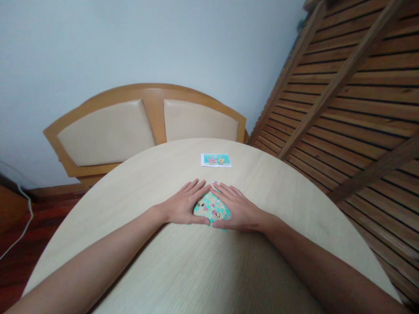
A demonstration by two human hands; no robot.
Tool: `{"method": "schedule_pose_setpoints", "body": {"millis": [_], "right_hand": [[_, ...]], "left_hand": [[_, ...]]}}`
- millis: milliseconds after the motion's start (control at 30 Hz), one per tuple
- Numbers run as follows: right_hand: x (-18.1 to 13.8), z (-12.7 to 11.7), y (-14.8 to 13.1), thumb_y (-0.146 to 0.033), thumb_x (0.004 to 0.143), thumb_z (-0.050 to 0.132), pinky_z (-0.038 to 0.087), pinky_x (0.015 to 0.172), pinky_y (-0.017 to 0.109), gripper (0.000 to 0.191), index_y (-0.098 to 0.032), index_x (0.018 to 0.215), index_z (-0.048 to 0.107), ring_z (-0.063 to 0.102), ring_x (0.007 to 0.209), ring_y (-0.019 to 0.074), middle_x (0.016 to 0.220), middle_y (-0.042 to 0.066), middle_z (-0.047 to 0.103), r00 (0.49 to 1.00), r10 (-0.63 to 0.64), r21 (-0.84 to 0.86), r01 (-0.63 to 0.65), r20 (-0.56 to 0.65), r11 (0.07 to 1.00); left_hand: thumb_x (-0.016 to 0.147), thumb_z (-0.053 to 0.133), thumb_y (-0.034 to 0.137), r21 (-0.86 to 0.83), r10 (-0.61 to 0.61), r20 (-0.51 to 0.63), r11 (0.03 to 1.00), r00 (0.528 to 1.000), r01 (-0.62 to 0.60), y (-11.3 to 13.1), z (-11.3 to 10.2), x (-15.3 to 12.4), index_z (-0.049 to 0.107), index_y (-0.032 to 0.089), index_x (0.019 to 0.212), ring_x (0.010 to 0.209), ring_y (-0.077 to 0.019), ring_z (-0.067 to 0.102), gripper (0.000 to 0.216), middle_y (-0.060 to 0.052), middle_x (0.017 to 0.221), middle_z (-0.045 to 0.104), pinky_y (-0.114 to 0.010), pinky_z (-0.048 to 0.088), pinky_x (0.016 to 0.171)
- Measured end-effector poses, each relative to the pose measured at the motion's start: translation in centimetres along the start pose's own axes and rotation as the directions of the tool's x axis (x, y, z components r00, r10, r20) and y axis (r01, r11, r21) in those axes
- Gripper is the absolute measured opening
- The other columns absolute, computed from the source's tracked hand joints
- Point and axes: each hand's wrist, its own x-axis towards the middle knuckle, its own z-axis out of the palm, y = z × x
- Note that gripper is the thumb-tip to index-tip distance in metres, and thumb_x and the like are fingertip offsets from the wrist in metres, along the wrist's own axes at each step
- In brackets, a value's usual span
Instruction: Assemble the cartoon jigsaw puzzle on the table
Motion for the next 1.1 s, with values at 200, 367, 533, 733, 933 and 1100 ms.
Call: {"method": "schedule_pose_setpoints", "body": {"millis": [200,367,533,733,933,1100], "right_hand": [[0.4,0.5,-0.4,-0.067,0.090,0.051,0.021,0.123,0.051,0.083,-0.019,0.156,0.035,0.024,0.151,0.0305,0.163,0.012,0.028,0.988,0.127,0.002,-0.127,-0.087,0.992],[0.8,0.7,-0.1,-0.054,0.097,0.045,0.023,0.122,0.051,0.065,-0.020,0.152,0.042,0.028,0.150,0.0279,0.161,0.009,0.034,0.945,0.289,0.001,-0.292,-0.151,0.956],[0.8,0.5,0.2,-0.049,0.102,0.034,0.021,0.123,0.051,0.065,-0.013,0.155,0.035,0.022,0.152,0.0282,0.163,0.011,0.028,0.935,0.330,-0.037,-0.337,-0.127,0.941],[1.1,0.3,0.5,-0.052,0.100,0.036,0.017,0.122,0.057,0.067,-0.019,0.158,0.029,0.017,0.153,0.0323,0.165,0.011,0.021,0.960,0.263,-0.088,-0.272,-0.097,0.958],[1.3,0.0,0.9,-0.053,0.100,0.036,0.016,0.122,0.058,0.066,-0.025,0.158,0.028,0.018,0.153,0.0314,0.166,0.008,0.021,0.993,0.103,-0.079,-0.107,-0.058,0.991],[1.5,0.5,1.5,-0.068,0.095,0.038,0.021,0.122,0.053,0.081,-0.019,0.159,0.027,0.019,0.152,0.0326,0.165,0.011,0.024,0.985,0.121,-0.025,-0.125,-0.126,0.992]], "left_hand": [[0.095,0.046,0.064,0.002,-0.130,-0.151,0.991,0.980,0.132,0.0,0.8,0.7,0.037,0.015,0.150,0.149,-0.0335,0.028,0.075,-0.018,0.159,0.034,-0.052,0.028,0.121],[0.100,0.039,0.056,-0.010,-0.208,-0.234,0.977,0.950,0.211,-0.3,1.0,1.0,0.048,0.011,0.143,0.146,-0.0317,0.036,0.063,-0.018,0.152,0.045,-0.049,0.030,0.121],[0.097,0.036,0.067,0.020,-0.191,-0.123,0.981,0.974,0.195,0.1,0.3,0.7,0.037,0.018,0.153,0.151,-0.0357,0.023,0.074,-0.013,0.161,0.031,-0.056,0.025,0.121],[0.092,0.037,0.076,0.095,-0.158,-0.026,0.983,0.987,0.159,0.8,-0.2,0.5,0.033,0.027,0.156,0.152,-0.0403,0.013,0.081,-0.011,0.165,0.020,-0.060,0.019,0.120],[0.089,0.046,0.076,0.054,-0.081,-0.025,0.995,0.996,0.082,0.3,-0.1,0.3,0.024,0.028,0.158,0.152,-0.0425,0.010,0.087,-0.012,0.166,0.017,-0.064,0.018,0.119],[0.075,0.068,0.074,-0.028,0.163,-0.009,0.986,0.987,-0.163,-0.8,-0.8,-0.3,0.022,0.023,0.159,0.152,-0.0419,0.011,0.108,-0.016,0.165,0.019,-0.060,0.020,0.120]]}}
